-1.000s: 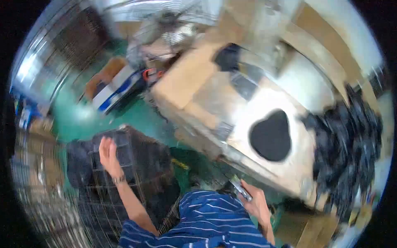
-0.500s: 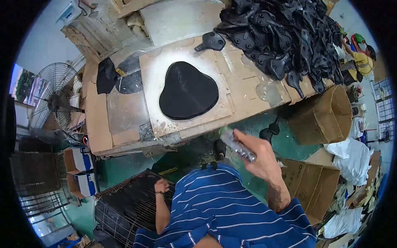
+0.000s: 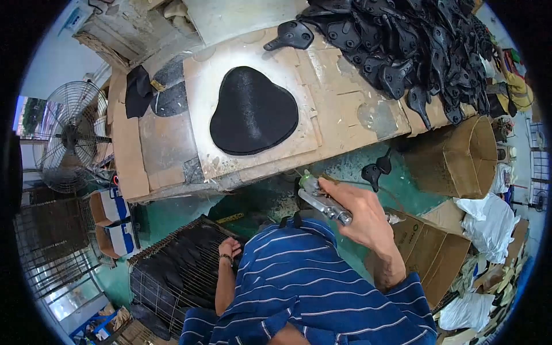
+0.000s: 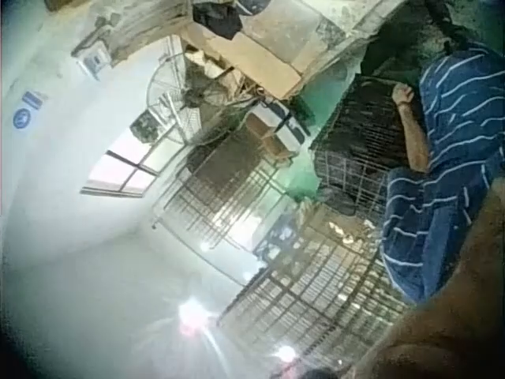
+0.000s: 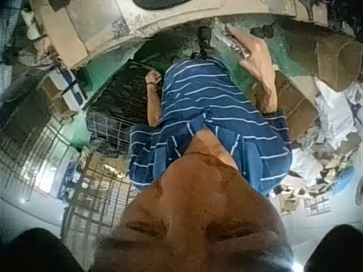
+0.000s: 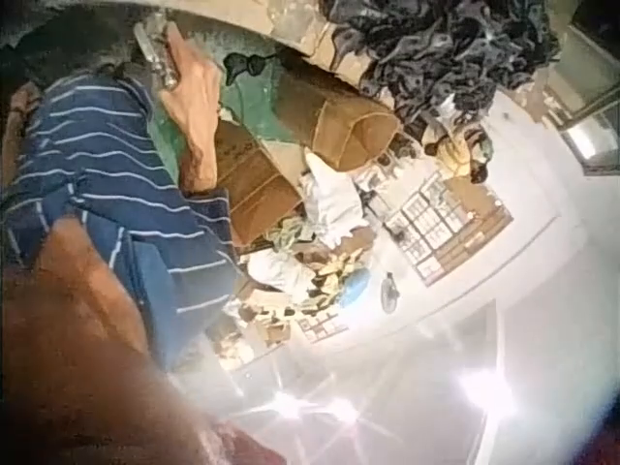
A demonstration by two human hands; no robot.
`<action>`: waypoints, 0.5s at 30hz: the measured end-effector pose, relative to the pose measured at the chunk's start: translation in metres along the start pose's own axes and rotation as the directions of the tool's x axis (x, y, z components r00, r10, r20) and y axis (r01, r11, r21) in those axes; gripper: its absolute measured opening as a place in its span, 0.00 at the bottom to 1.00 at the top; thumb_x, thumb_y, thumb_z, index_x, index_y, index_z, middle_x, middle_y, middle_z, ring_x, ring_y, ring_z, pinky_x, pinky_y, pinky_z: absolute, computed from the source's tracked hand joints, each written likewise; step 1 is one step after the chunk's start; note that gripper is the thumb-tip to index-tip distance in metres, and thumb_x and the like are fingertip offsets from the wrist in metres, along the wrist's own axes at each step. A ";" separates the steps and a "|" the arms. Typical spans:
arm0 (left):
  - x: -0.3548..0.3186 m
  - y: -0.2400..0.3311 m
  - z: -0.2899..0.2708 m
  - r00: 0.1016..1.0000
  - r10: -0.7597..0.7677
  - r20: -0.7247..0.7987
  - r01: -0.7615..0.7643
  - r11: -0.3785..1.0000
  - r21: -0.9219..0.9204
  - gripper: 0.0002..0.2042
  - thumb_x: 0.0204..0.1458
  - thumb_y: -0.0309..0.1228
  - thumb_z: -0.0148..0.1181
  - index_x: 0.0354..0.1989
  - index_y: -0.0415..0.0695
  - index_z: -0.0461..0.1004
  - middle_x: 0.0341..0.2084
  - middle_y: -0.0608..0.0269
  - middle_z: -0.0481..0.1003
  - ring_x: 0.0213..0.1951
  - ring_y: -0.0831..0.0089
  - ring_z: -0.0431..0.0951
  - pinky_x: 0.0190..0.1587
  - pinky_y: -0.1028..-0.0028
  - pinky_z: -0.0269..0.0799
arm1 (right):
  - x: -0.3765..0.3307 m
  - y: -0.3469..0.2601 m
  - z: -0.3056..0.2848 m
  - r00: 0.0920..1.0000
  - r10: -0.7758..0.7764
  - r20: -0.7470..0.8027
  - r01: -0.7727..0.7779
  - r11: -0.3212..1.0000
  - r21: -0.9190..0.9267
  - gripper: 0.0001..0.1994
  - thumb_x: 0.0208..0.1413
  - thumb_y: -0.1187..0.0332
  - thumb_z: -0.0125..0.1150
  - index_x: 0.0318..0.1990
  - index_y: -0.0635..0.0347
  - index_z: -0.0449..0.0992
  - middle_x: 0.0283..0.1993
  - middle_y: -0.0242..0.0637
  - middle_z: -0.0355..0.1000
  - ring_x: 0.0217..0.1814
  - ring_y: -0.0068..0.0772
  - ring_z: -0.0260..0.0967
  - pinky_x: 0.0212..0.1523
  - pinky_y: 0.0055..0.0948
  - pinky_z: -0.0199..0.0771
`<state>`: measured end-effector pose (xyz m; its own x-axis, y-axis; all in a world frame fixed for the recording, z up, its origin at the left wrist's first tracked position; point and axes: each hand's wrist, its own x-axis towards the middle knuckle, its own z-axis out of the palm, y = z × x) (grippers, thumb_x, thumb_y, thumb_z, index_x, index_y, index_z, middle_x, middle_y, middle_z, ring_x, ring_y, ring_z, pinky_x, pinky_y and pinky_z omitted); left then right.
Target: Using a spray gun to apply adhesive to foam components and placing them on a drying rack.
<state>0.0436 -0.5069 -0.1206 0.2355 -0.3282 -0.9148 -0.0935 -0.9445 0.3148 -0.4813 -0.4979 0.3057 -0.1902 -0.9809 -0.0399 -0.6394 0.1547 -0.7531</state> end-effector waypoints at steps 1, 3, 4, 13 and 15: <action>0.003 0.006 0.003 1.000 0.022 0.021 -0.022 1.000 -0.003 0.13 0.61 0.25 0.55 0.53 0.46 0.78 0.38 0.60 0.82 0.34 0.65 0.84 0.36 0.57 0.85 | -0.002 -0.001 -0.003 1.000 0.014 0.028 -0.013 0.999 -0.043 0.34 0.42 0.86 0.65 0.64 0.64 0.76 0.52 0.55 0.80 0.52 0.58 0.80 0.54 0.44 0.79; 0.008 0.013 0.007 0.999 0.038 0.036 -0.037 0.999 -0.010 0.14 0.61 0.25 0.55 0.55 0.45 0.77 0.38 0.59 0.82 0.34 0.65 0.84 0.35 0.59 0.85 | 0.000 0.003 -0.006 1.000 0.027 -0.007 -0.027 1.000 0.008 0.34 0.43 0.85 0.66 0.64 0.64 0.76 0.51 0.55 0.80 0.51 0.57 0.80 0.53 0.42 0.79; 0.009 0.015 0.007 0.998 0.051 0.027 -0.051 0.999 -0.014 0.16 0.62 0.24 0.55 0.57 0.45 0.76 0.39 0.59 0.82 0.33 0.66 0.84 0.34 0.60 0.85 | 0.002 0.002 -0.008 0.993 0.072 -0.092 -0.072 0.997 0.006 0.33 0.43 0.85 0.66 0.64 0.64 0.76 0.51 0.56 0.80 0.51 0.57 0.80 0.52 0.41 0.79; 0.016 0.034 0.018 0.998 0.062 0.007 -0.062 0.997 0.035 0.18 0.62 0.24 0.53 0.61 0.43 0.76 0.38 0.60 0.83 0.33 0.69 0.85 0.32 0.65 0.86 | 0.020 -0.018 0.003 0.989 -0.018 0.147 0.002 0.994 0.111 0.31 0.44 0.82 0.72 0.61 0.66 0.79 0.49 0.53 0.82 0.49 0.52 0.82 0.51 0.38 0.79; 0.011 0.037 0.022 0.999 0.037 0.040 -0.038 0.999 0.012 0.19 0.62 0.24 0.54 0.61 0.43 0.75 0.39 0.59 0.83 0.33 0.67 0.85 0.34 0.62 0.86 | 0.034 -0.021 0.010 0.989 -0.071 0.133 0.058 0.993 0.099 0.32 0.44 0.82 0.71 0.62 0.66 0.78 0.49 0.52 0.82 0.49 0.52 0.82 0.51 0.38 0.79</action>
<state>0.0216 -0.5452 -0.1249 0.1927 -0.3622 -0.9119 -0.1142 -0.9313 0.3458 -0.4672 -0.5352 0.3138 -0.0435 -0.9964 -0.0734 -0.5721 0.0851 -0.8158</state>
